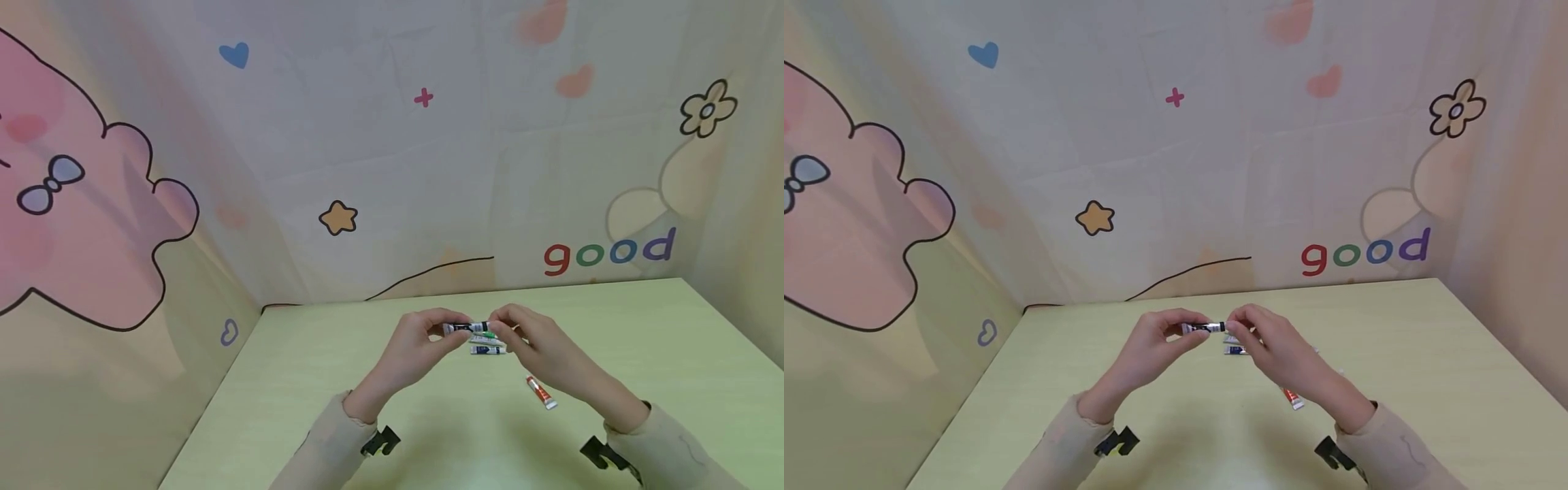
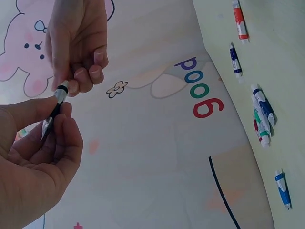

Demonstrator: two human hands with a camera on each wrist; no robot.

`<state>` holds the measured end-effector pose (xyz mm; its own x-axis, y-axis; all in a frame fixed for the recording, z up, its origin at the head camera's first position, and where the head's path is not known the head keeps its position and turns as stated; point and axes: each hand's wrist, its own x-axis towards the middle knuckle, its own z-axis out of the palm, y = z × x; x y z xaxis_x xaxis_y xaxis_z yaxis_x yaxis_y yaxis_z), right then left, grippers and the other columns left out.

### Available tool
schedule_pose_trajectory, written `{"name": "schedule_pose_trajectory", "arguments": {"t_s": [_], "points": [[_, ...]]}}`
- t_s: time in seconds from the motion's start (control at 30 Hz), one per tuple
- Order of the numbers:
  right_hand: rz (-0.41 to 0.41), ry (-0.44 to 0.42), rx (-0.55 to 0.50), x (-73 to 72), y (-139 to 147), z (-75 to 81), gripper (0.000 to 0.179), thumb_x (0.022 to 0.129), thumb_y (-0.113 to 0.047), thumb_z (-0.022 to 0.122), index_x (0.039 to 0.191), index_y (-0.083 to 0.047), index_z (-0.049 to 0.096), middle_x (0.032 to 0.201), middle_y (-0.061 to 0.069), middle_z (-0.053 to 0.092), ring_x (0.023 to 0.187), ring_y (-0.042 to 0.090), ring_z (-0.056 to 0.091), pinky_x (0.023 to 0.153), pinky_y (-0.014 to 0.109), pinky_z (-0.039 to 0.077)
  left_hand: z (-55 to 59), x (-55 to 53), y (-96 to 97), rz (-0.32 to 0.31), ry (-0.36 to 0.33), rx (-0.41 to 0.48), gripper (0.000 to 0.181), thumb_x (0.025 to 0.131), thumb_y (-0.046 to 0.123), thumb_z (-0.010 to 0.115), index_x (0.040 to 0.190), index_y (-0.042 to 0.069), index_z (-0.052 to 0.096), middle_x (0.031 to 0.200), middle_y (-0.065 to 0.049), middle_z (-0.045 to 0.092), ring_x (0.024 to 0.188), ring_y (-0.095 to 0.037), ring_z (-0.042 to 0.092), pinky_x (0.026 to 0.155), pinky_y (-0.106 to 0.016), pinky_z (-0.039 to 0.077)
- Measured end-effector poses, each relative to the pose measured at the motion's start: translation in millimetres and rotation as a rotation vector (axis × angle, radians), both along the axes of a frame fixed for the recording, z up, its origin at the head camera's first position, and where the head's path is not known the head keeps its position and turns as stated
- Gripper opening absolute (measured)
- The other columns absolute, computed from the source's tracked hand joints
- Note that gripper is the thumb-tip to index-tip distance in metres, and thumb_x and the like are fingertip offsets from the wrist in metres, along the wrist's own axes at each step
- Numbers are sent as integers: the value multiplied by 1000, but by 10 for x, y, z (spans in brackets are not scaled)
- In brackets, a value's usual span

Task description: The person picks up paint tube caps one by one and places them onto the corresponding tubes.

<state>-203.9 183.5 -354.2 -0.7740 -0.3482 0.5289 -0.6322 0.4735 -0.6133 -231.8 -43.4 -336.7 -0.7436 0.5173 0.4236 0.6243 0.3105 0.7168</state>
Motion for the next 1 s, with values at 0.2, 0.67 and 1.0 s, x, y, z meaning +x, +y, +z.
{"name": "schedule_pose_trajectory", "arguments": {"t_s": [0.2,0.67,1.0], "points": [[-23,-150,18,-22,28,16,15,106,-17,53,98,-9,62,76,-2,52,70,16,55,62,28,48,-53,-55,37,-5,3,-37,20,95,17,72,112,7,75,100,0,74,82,-6,66,64,-21,50],[-126,-246,40,-231,152,-62,23,106,-24,54,106,-4,65,80,3,53,73,21,55,66,33,51,-208,-392,25,92,-240,29,17,94,26,74,103,12,76,91,4,72,81,-13,64,72,-31,52],[-238,-339,108,-518,217,-345,32,105,-31,55,107,-2,67,81,5,57,72,20,49,60,33,41,-568,-666,198,129,-400,44,14,91,16,76,97,3,75,85,-1,73,73,-11,63,68,-26,54]]}}
